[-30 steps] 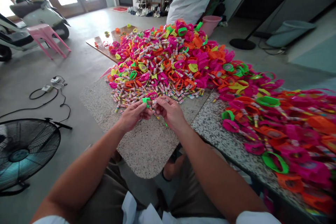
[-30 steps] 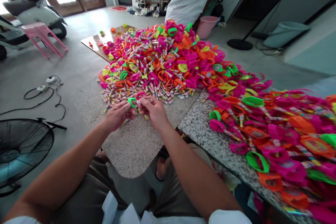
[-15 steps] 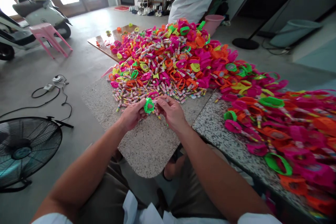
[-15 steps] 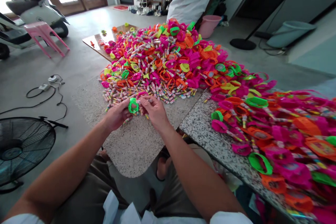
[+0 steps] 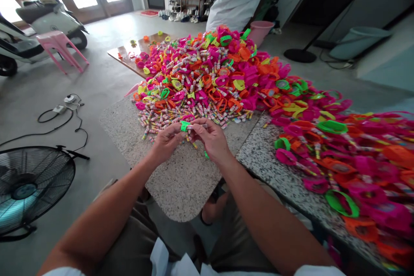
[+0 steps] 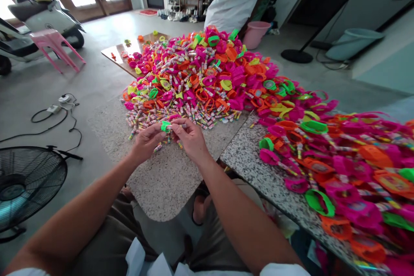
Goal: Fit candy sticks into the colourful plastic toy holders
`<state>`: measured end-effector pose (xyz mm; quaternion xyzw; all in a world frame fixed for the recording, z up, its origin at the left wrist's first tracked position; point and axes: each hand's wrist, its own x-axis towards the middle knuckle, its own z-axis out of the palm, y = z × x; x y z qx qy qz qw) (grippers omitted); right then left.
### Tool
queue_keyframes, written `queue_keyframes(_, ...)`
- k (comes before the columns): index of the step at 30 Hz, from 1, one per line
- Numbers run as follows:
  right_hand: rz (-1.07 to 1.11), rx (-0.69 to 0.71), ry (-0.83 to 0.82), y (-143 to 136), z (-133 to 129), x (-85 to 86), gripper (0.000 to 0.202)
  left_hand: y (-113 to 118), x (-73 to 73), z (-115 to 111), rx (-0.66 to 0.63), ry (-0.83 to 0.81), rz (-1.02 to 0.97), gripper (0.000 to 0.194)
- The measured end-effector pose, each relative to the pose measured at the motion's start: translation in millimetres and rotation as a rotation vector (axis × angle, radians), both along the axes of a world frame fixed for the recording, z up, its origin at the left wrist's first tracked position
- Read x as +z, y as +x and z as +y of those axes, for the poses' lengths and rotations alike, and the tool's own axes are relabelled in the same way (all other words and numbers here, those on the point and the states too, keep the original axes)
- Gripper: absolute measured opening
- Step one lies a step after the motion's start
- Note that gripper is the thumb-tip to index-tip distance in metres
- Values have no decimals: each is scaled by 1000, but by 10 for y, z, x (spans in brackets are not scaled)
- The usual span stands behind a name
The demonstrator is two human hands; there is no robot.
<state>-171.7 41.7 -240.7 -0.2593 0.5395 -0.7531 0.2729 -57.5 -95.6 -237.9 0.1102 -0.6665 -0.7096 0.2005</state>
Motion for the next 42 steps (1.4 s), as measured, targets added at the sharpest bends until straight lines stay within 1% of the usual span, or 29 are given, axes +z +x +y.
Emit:
queue_keyframes(4, -1, 31, -9, 10, 14, 39, 31, -2, 3, 22, 34, -45, 19, 25)
queue_keyframes(6, -22, 13, -35, 1, 16, 52, 29, -6, 1, 18, 65, 4, 16, 26)
queue_keyframes(7, -32, -12, -41, -8, 16, 56, 29, -10, -2, 11, 79, 75, 14, 26)
queue_keyframes(10, -21, -97, -12, -32, 8, 52, 27, -27, -5, -36, 98, 372, 1, 25)
queue_keyframes(12, 23, -107, 10, -28, -5, 40, 26, -38, 3, -77, 87, 524, -21, 21)
queue_keyframes(15, 75, -75, 27, 18, -34, 12, 27, -45, 25, -116, 63, 656, -49, 14)
queue_keyframes(17, 84, -70, 38, 64, -54, -5, 27, -43, 35, -113, 39, 713, -58, 13)
queue_keyframes(19, 87, -68, 44, 106, -70, -18, 26, -39, 34, -94, 19, 733, -62, 18)
queue_keyframes(21, 92, -54, 48, 136, -82, -26, 25, -40, 23, -71, 9, 718, -59, 25)
queue_keyframes(26, 95, -49, 76, 164, -98, -48, 24, -56, -22, -55, 27, 653, -70, 49)
queue_keyframes(28, 113, -55, 86, 167, -95, -62, 24, -57, -40, -45, 30, 602, -95, 51)
queue_keyframes(30, 147, -59, 104, 169, -86, -75, 24, -51, -64, -17, 24, 480, -132, 47)
queue_keyframes(33, 180, -60, 138, 169, -69, -80, 23, -29, -123, 37, 46, 169, -170, 31)
queue_keyframes(35, 182, -53, 150, 165, -61, -75, 25, -10, -171, 50, 70, -60, -164, 23)
queue_keyframes(39, 204, -67, 152, 143, -59, -58, 30, 30, -208, -2, 40, -539, -66, 24)
queue_keyframes(41, 212, -90, 150, 132, -58, -44, 29, 49, -184, -41, 35, -711, -13, 16)
queue_keyframes(42, 213, -101, 147, 129, -55, -34, 28, 56, -167, -57, 54, -745, -12, 10)
